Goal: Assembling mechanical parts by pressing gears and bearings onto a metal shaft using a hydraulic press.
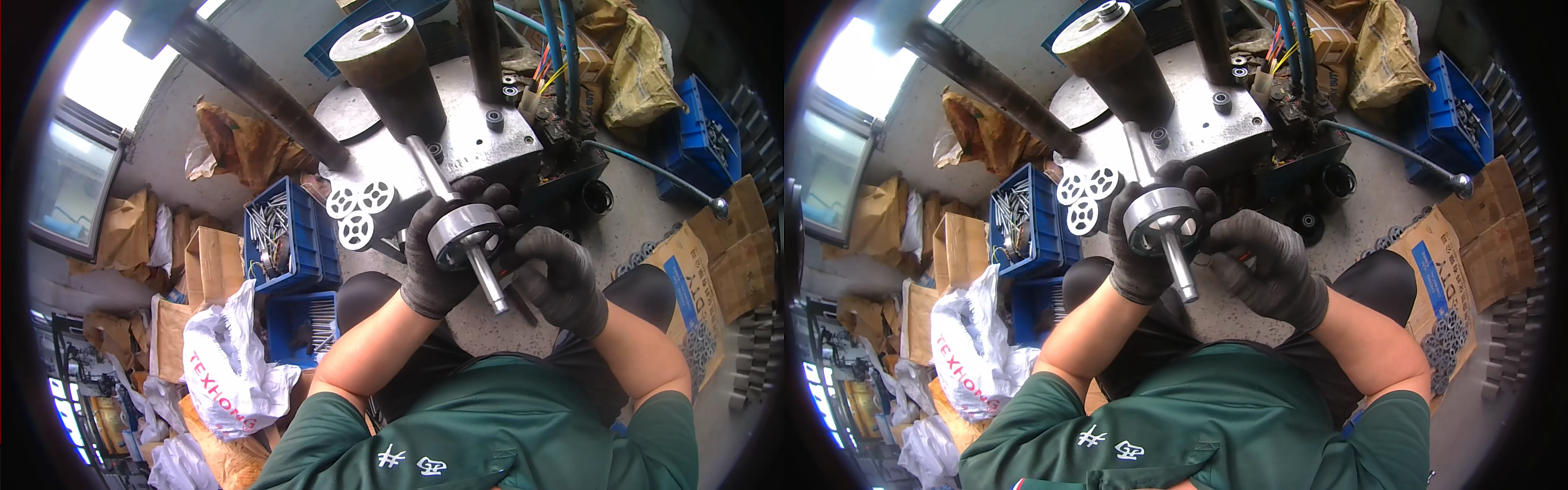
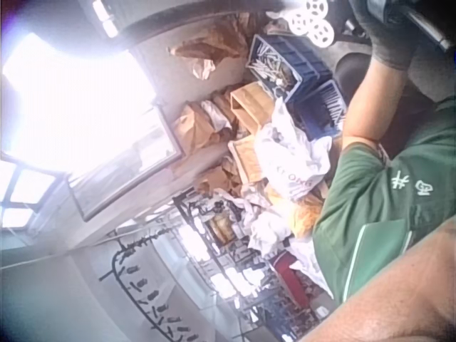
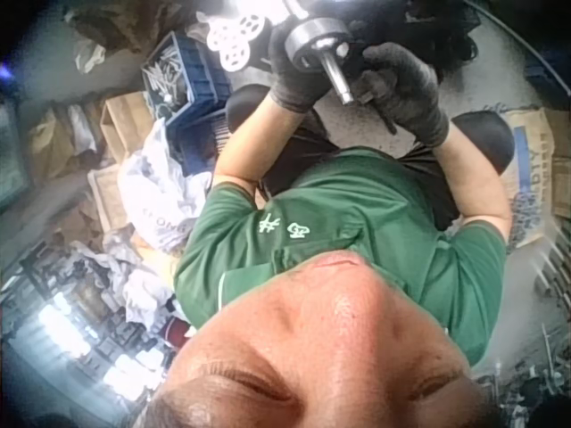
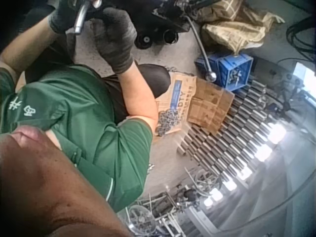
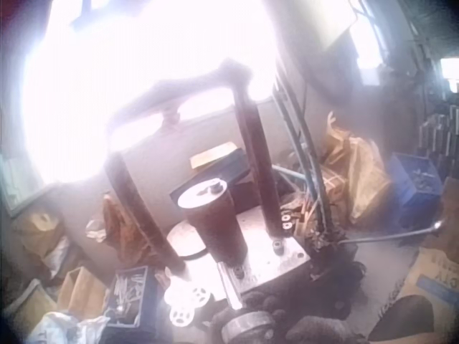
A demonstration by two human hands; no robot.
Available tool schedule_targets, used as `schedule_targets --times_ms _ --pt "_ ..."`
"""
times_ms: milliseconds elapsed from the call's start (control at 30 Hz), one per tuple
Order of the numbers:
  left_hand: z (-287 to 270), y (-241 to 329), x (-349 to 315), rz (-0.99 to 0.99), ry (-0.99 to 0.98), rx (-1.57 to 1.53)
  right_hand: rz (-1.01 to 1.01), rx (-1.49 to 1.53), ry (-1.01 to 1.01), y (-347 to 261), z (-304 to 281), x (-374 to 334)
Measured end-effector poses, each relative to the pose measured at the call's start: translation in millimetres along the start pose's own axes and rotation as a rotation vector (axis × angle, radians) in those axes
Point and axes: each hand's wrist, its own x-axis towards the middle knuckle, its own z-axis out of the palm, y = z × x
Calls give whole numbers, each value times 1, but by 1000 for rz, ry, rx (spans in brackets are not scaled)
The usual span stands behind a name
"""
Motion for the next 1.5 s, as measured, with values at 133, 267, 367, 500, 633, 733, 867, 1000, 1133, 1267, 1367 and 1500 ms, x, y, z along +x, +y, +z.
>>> schedule_targets --times_ms 133,267,367,500,633,733,867,1000,1133,1267,1367,1500 --pt "0 6 -1 107 -5 288 335 440 -56 1 -9 0" --pt "3 9 -4 270 32 737 481 529 -105 -5 -5 5" --pt "-3 9 -6 343 19 899 436 466 -100 2 -4 2" --pt "-8 8 -6 418 -74 1086 431 290 -165 13 -10 -1" --pt "-11 6 -3 426 -23 1144 474 276 -115 11 -7 3" --pt "-15 7 1 390 -19 1168 382 239 -83 18 -7 6" --pt "-17 6 5 351 -11 1172 245 -49 -104 25 -10 5" --pt "-12 12 9 173 73 1071 579 219 0 15 -4 9" --pt "-27 20 18 17 85 954 531 40 -146 48 -18 1" --pt "-33 17 24 -68 187 953 852 652 69 51 -13 -6" --pt "-30 14 29 -115 230 936 940 787 287 45 -5 -5" --pt "-30 13 30 -138 218 923 1125 930 319 25 -6 7"
